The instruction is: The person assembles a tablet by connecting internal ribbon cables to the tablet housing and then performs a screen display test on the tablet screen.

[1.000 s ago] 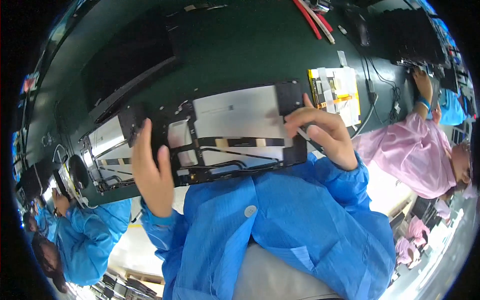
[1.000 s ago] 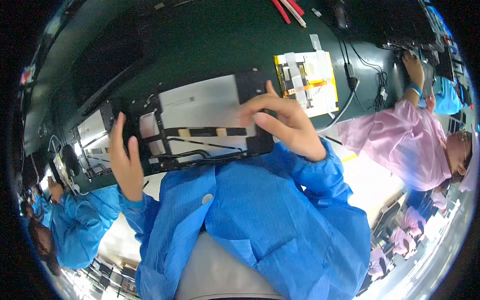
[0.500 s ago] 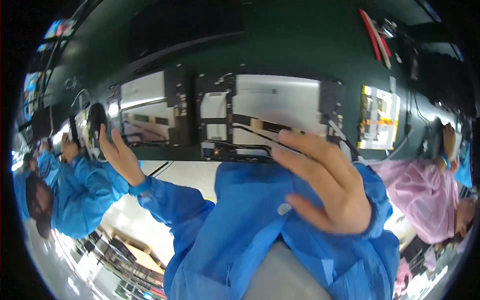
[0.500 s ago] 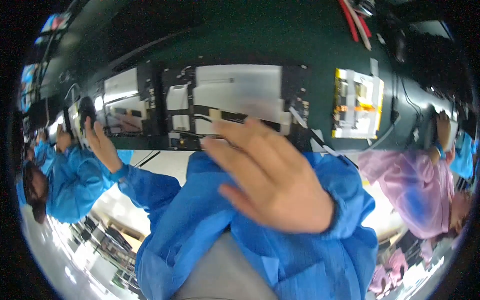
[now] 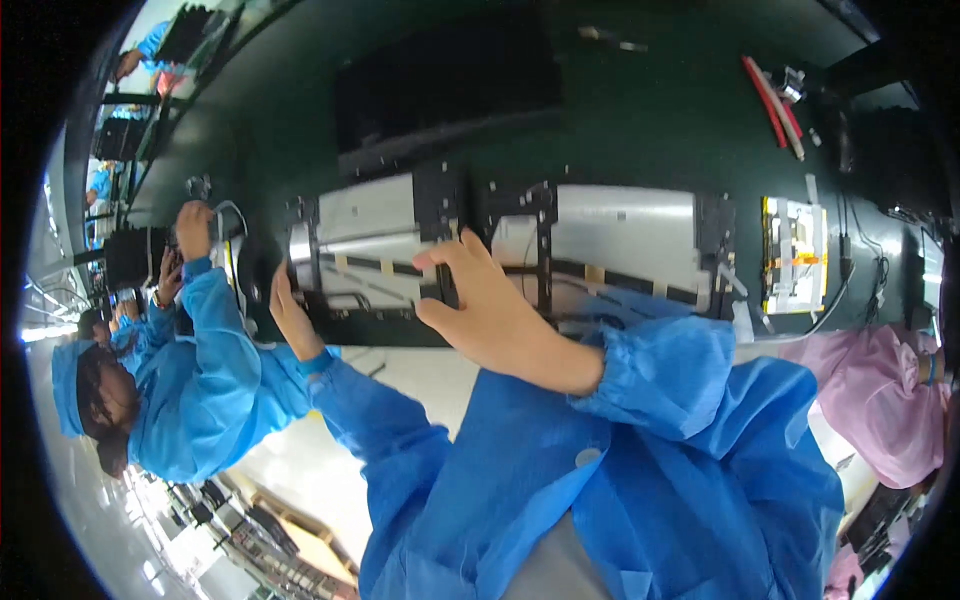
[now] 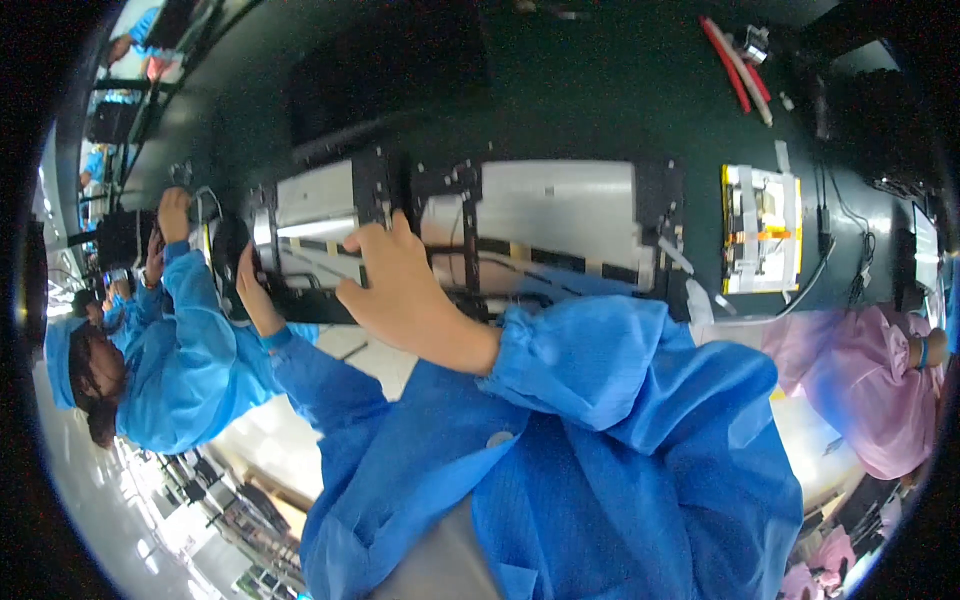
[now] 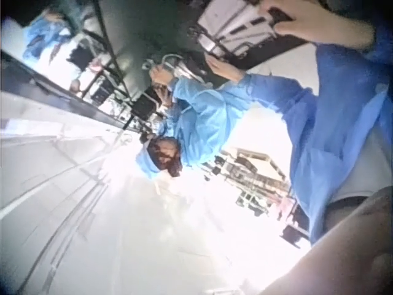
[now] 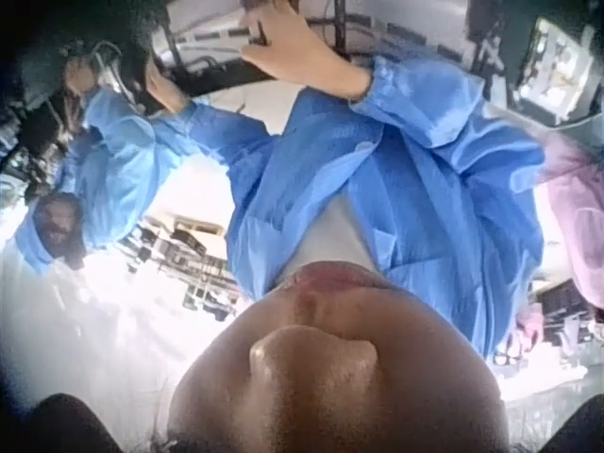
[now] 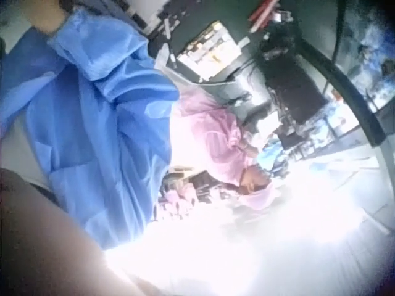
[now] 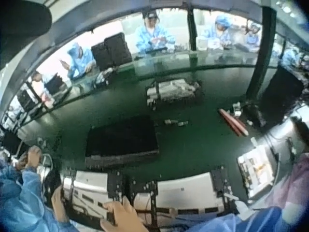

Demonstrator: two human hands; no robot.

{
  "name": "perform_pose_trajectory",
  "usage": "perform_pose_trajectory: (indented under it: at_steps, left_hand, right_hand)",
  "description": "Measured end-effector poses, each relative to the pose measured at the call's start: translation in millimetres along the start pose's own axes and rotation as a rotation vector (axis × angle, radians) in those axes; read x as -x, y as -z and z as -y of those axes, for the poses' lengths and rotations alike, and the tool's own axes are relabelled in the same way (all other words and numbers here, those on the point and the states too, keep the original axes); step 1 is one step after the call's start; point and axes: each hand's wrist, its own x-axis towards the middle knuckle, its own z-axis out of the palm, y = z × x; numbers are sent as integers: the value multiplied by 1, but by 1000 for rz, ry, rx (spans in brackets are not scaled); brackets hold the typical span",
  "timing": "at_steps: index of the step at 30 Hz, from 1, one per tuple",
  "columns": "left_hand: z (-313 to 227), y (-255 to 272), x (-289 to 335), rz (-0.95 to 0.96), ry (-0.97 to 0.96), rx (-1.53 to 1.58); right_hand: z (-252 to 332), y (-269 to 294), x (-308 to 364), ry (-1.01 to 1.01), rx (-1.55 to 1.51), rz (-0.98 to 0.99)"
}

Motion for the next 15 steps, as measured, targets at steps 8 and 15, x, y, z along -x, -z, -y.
perform_pose_trajectory:
  at_steps: [8,15]
  left_hand:
    - [-61,6,40,-82,91,378]
    - [-115,-95,-48,244,-169,456]
  right_hand:
    - [50,20,16,273,-20,-255]
    - [26,112,-89,265,-47,-565]
